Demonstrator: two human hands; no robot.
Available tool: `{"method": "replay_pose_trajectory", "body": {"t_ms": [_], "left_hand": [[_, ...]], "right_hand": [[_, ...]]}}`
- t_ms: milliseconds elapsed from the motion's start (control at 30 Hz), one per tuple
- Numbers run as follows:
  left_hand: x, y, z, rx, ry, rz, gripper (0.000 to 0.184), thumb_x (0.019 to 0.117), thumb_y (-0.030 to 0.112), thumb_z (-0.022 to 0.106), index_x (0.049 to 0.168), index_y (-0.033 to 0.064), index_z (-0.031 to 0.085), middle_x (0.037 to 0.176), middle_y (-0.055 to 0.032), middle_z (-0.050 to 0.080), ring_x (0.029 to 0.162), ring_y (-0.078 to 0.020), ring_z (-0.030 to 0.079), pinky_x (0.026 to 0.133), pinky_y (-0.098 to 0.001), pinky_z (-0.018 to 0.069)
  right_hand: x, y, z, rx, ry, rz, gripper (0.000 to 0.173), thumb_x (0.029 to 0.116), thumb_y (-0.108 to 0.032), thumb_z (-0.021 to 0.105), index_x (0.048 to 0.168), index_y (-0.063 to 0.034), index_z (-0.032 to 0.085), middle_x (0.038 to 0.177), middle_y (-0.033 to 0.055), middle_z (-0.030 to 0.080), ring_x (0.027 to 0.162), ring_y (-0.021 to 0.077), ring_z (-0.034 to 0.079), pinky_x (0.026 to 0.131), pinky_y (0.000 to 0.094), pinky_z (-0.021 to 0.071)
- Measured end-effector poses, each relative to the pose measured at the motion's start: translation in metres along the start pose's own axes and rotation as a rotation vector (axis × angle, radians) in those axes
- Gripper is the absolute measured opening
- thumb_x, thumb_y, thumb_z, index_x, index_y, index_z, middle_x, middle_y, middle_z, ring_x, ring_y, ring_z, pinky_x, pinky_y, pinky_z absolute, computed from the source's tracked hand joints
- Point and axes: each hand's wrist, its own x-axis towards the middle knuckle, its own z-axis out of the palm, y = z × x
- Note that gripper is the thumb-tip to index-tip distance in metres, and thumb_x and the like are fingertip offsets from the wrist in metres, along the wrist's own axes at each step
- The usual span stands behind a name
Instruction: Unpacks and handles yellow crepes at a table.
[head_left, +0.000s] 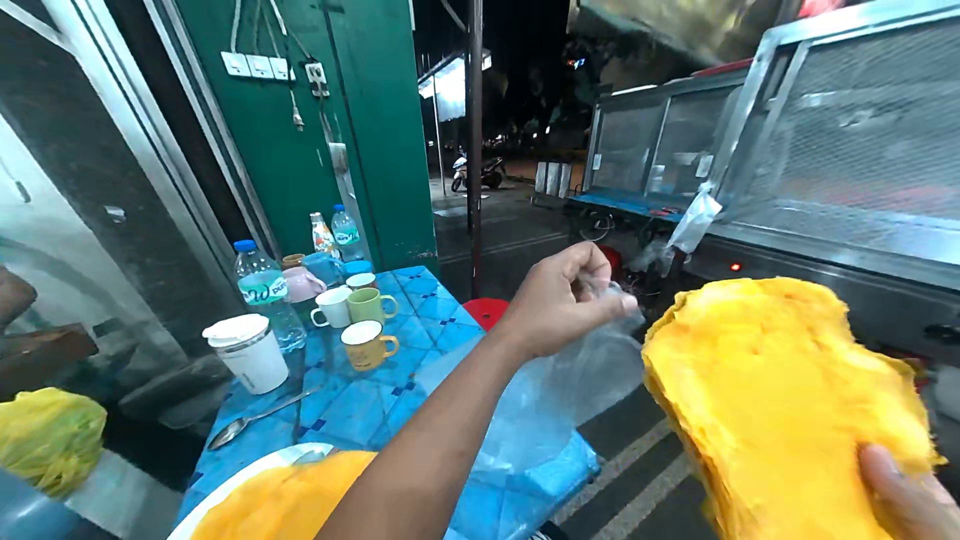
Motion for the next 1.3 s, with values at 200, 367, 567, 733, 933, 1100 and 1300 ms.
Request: {"method": "replay_pose_trajectory", "body": {"t_ms": [200, 367, 567, 733, 933, 1100, 1300], "left_hand": [[-0.064, -0.008, 0.003, -0.067, -0.041, -0.23, 0.043, 0.0849, 0.001, 0.073, 0.124, 0.0111, 0.056, 0.082, -0.0033, 0.061, 0.066, -0.0122, 0.059, 0.058, -0.0266, 0.0524], [-0.103, -0.008, -0.004, -0.094, 0.021, -0.643, 0.068, 0.088, 0.01, 0.077, 0.148, 0.0146, 0.045, 0.091, -0.0052, 0.065, 0.076, -0.0159, 0.066, 0.071, -0.0322, 0.0583], [-0.115, 0.021, -0.012, -0.08, -0.004, -0.625, 0.053, 0.0928, 0.011, 0.068, 0.143, 0.0178, 0.051, 0.092, -0.0026, 0.064, 0.065, -0.0114, 0.06, 0.062, -0.0271, 0.0538], [-0.109, 0.016, -0.009, 0.403, 0.241, -0.615, 0.016, 0.0965, 0.018, 0.07, 0.112, 0.0139, 0.068, 0.078, -0.0003, 0.059, 0.063, -0.0131, 0.056, 0.058, -0.0321, 0.0503], [-0.1, 0.013, 0.011, 0.355, 0.309, -0.528, 0.017, 0.0939, 0.028, 0.075, 0.096, 0.0133, 0.068, 0.069, 0.0018, 0.053, 0.057, -0.0107, 0.05, 0.053, -0.0289, 0.0454], [-0.111, 0.031, -0.001, -0.002, 0.045, -0.502, 0.029, 0.079, 0.034, 0.088, 0.091, 0.0151, 0.07, 0.061, 0.0048, 0.05, 0.051, -0.0059, 0.045, 0.048, -0.0212, 0.0391], [-0.154, 0.035, -0.018, 0.565, 0.033, -0.344, 0.025, 0.0814, 0.031, 0.083, 0.1, 0.0203, 0.07, 0.072, 0.0084, 0.056, 0.059, -0.0046, 0.05, 0.053, -0.0227, 0.0443]], "right_hand": [[-0.016, 0.004, -0.007, 0.018, -0.029, 0.068, 0.032, 0.1047, 0.001, 0.03, 0.114, -0.0133, 0.057, 0.092, -0.0099, 0.077, 0.083, -0.001, 0.073, 0.076, 0.018, 0.0615], [-0.034, 0.032, -0.016, 0.019, -0.242, 0.205, 0.021, 0.0996, -0.01, 0.057, 0.117, -0.0184, 0.066, 0.099, -0.0072, 0.078, 0.087, 0.0028, 0.074, 0.079, 0.0226, 0.0621], [-0.029, 0.041, 0.0, -0.008, -0.714, 0.208, 0.07, 0.0942, -0.032, 0.071, 0.155, -0.0152, 0.042, 0.14, -0.007, 0.064, 0.122, 0.0065, 0.064, 0.103, 0.0273, 0.0545], [-0.018, 0.03, 0.01, 0.109, -0.935, 0.155, 0.084, 0.0923, -0.037, 0.071, 0.162, -0.012, 0.031, 0.159, 0.0008, 0.044, 0.134, 0.0121, 0.054, 0.111, 0.0322, 0.0473], [-0.022, 0.024, 0.037, 0.264, -1.039, 0.317, 0.096, 0.0925, -0.033, 0.069, 0.164, -0.0022, 0.012, 0.16, 0.0109, 0.041, 0.136, 0.0185, 0.052, 0.113, 0.0379, 0.046], [-0.029, 0.032, 0.032, 0.123, -0.944, 0.411, 0.068, 0.0962, -0.028, 0.069, 0.156, -0.0109, 0.041, 0.14, -0.0025, 0.063, 0.121, 0.0083, 0.064, 0.103, 0.0291, 0.0538], [-0.028, 0.034, 0.023, 0.004, -0.911, 0.429, 0.048, 0.0972, -0.017, 0.065, 0.145, -0.0157, 0.057, 0.123, -0.0054, 0.072, 0.106, 0.0057, 0.07, 0.093, 0.0274, 0.0592]]}}
